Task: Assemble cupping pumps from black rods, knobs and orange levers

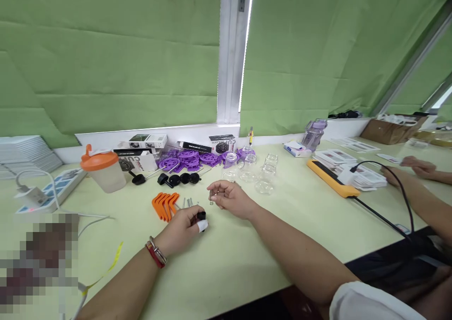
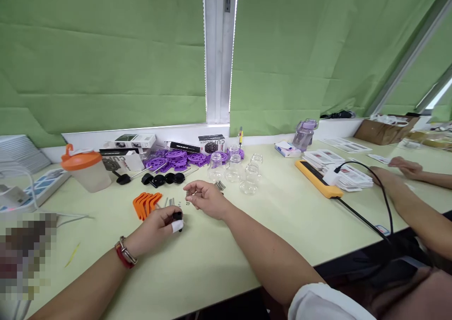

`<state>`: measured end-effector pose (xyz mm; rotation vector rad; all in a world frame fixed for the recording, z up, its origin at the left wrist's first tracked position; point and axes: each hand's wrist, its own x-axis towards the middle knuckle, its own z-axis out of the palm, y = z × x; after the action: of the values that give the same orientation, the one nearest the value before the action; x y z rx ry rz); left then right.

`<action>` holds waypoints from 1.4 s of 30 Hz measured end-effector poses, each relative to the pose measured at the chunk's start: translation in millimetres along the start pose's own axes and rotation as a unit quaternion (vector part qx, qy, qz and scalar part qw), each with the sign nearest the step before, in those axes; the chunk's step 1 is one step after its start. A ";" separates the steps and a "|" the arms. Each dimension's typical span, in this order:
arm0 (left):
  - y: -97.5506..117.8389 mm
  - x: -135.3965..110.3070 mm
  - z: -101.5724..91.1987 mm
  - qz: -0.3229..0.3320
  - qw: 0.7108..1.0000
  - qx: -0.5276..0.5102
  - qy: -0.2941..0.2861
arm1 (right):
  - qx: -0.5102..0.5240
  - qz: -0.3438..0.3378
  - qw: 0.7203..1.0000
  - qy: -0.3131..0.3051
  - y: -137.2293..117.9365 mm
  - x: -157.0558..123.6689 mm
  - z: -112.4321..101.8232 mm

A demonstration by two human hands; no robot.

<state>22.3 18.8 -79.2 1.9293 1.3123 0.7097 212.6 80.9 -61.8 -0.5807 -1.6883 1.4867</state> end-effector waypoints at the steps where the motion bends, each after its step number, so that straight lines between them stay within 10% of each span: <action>1: -0.1 0.0 0.2 0.002 1.000 -0.001 0.000 | -0.003 0.000 1.000 -0.008 0.6 -0.8 4.6; 25: 0.1 -0.4 -1.0 0.014 1.000 -0.007 0.001 | -0.182 -0.068 0.979 -0.061 8.6 -5.2 12.3; 42: -2.9 0.1 -4.3 -0.020 1.000 -0.005 -0.008 | -0.170 0.047 0.983 0.041 18.1 -5.1 31.7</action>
<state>17.5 20.6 -78.8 1.8913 1.3326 0.6783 187.3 61.6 -80.4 -0.9024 -1.8863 1.2247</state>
